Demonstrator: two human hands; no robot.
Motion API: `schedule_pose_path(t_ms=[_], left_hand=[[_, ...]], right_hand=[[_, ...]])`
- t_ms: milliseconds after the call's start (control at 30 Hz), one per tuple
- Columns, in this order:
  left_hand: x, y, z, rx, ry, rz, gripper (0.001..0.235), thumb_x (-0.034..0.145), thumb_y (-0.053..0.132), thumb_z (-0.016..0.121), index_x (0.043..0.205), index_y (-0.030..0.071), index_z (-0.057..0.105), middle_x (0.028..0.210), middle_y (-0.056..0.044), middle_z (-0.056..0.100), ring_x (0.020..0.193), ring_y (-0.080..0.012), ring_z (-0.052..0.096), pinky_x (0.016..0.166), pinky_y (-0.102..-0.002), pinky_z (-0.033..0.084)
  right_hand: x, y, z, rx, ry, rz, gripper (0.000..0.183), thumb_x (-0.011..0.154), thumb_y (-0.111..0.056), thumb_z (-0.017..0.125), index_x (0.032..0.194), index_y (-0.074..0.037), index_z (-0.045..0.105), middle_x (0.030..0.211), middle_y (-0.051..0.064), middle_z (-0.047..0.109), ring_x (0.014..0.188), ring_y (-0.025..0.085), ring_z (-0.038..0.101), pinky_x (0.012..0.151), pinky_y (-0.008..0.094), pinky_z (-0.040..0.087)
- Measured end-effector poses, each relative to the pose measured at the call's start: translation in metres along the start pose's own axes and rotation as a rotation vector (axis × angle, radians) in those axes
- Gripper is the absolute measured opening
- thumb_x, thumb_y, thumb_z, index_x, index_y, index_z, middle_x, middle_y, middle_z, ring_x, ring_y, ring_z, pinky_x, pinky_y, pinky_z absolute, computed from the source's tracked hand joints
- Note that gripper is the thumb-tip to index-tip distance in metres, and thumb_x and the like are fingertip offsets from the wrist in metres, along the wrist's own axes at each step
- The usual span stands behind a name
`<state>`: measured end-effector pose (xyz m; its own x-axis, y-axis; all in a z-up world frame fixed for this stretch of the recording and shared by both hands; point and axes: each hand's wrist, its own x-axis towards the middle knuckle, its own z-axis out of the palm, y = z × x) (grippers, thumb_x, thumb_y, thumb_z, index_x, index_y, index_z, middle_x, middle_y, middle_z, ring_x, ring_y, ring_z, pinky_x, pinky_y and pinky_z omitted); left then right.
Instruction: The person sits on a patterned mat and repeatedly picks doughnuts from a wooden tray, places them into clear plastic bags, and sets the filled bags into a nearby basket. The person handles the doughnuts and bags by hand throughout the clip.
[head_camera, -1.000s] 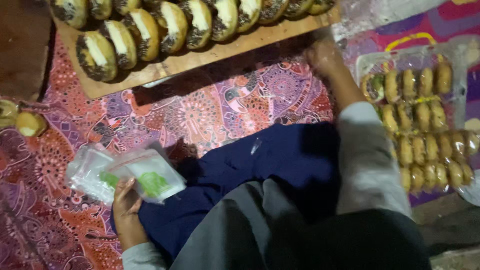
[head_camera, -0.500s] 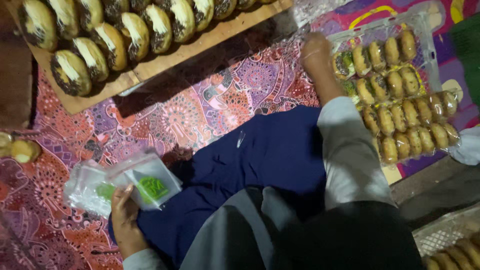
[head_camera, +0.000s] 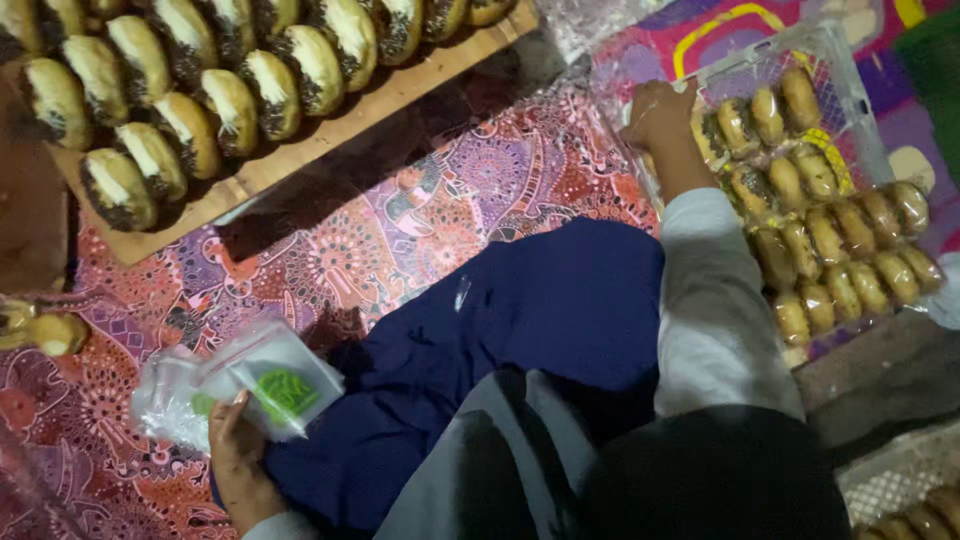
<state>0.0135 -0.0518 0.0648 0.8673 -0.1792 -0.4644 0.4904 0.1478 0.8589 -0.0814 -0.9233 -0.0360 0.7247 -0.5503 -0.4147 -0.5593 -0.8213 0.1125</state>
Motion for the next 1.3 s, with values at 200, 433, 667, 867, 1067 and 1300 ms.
schedule_pose_path(t_ms=[200, 433, 667, 867, 1067, 1300], left_hand=[[-0.001, -0.002, -0.010, -0.061, -0.039, 0.038, 0.009, 0.100, 0.006, 0.065, 0.108, 0.002, 0.062, 0.111, -0.012, 0.070, 0.101, -0.0237, 0.069, 0.097, -0.041, 0.055], [-0.004, 0.004, -0.008, 0.002, 0.002, 0.087, 0.008, 0.105, 0.002, 0.069, 0.107, 0.003, 0.062, 0.102, -0.008, 0.066, 0.097, -0.0192, 0.063, 0.093, -0.036, 0.051], [-0.013, 0.011, 0.001, -0.042, 0.024, 0.065, 0.021, 0.095, 0.005, 0.065, 0.116, 0.006, 0.064, 0.111, -0.006, 0.070, 0.101, -0.0181, 0.067, 0.095, -0.035, 0.054], [-0.006, 0.009, 0.004, -0.034, -0.019, 0.094, 0.011, 0.106, 0.004, 0.071, 0.101, 0.004, 0.061, 0.102, -0.008, 0.066, 0.099, -0.0206, 0.063, 0.092, -0.038, 0.050], [-0.006, 0.011, 0.003, 0.002, -0.042, 0.127, 0.010, 0.101, 0.005, 0.072, 0.107, 0.004, 0.064, 0.107, -0.007, 0.068, 0.103, -0.0195, 0.066, 0.101, -0.036, 0.053], [-0.015, 0.013, 0.003, -0.020, -0.054, 0.191, 0.018, 0.105, 0.003, 0.073, 0.099, 0.007, 0.057, 0.108, -0.008, 0.067, 0.105, -0.0203, 0.066, 0.101, -0.037, 0.053]], right_hand=[[-0.045, -0.048, 0.040, -0.293, 0.225, -0.014, 0.043, 0.094, -0.032, 0.067, 0.128, -0.006, 0.069, 0.124, 0.017, 0.069, 0.126, 0.037, 0.057, 0.109, 0.061, 0.035], [-0.071, -0.113, 0.040, 0.403, 0.145, -0.249, 0.065, 0.099, -0.037, 0.063, 0.148, 0.004, 0.049, 0.151, 0.028, 0.050, 0.146, 0.039, 0.045, 0.118, 0.048, 0.041], [-0.083, -0.105, 0.027, 0.185, 0.044, 0.175, 0.096, 0.083, -0.050, 0.075, 0.149, 0.007, 0.036, 0.153, 0.034, 0.036, 0.142, 0.044, 0.037, 0.116, 0.047, 0.032], [-0.087, -0.113, 0.041, 0.503, 0.075, -0.115, 0.083, 0.096, -0.051, 0.066, 0.152, 0.005, 0.043, 0.151, 0.034, 0.050, 0.145, 0.045, 0.044, 0.123, 0.050, 0.037], [-0.098, -0.102, 0.063, 0.429, -0.231, 0.053, 0.085, 0.096, -0.059, 0.061, 0.156, -0.003, 0.039, 0.161, 0.033, 0.031, 0.150, 0.049, 0.031, 0.124, 0.060, 0.028], [-0.074, -0.117, 0.054, 0.648, -0.096, 0.282, 0.108, 0.089, -0.068, 0.065, 0.156, 0.005, 0.021, 0.161, 0.034, 0.016, 0.151, 0.048, 0.011, 0.123, 0.054, 0.013]])
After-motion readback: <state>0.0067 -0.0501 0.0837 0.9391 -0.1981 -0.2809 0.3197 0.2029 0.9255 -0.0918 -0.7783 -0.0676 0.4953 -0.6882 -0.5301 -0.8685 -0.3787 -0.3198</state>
